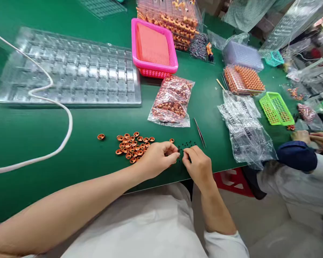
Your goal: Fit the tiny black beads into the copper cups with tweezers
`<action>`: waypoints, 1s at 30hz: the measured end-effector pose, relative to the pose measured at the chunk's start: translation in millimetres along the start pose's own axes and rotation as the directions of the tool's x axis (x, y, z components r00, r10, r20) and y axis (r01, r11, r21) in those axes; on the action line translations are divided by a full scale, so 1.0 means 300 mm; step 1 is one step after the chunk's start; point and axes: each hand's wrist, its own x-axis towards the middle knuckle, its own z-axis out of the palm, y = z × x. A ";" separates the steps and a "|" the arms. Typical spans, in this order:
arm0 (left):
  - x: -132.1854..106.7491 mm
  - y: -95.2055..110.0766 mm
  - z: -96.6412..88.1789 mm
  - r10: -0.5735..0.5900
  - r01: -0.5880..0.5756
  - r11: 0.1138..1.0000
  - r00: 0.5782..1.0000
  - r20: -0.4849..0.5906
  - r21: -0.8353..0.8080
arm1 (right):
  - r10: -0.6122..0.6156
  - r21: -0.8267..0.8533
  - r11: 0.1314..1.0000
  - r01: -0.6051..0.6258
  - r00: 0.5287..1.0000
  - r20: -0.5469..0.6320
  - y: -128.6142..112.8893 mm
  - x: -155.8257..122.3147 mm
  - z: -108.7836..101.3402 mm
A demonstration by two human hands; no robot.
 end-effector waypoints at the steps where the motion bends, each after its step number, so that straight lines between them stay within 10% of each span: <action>1: 0.000 0.001 -0.001 0.002 -0.002 1.000 1.000 -0.003 0.005 | 0.004 -0.013 1.000 -0.004 1.000 -0.013 0.001 -0.002 -0.005; 7: -0.002 0.006 -0.003 0.006 -0.006 1.000 1.000 0.007 -0.016 | 0.182 0.252 0.952 -0.172 0.983 -0.016 -0.016 -0.019 -0.051; 17: -0.008 0.010 -0.007 0.121 -0.115 0.991 0.987 0.102 -0.063 | 0.365 0.656 0.569 -0.496 0.867 0.339 -0.055 -0.009 -0.106; 30: -0.006 -0.002 0.001 0.122 -0.126 0.992 0.986 0.117 0.023 | 0.393 0.614 0.655 -0.442 0.892 0.223 -0.075 -0.010 -0.090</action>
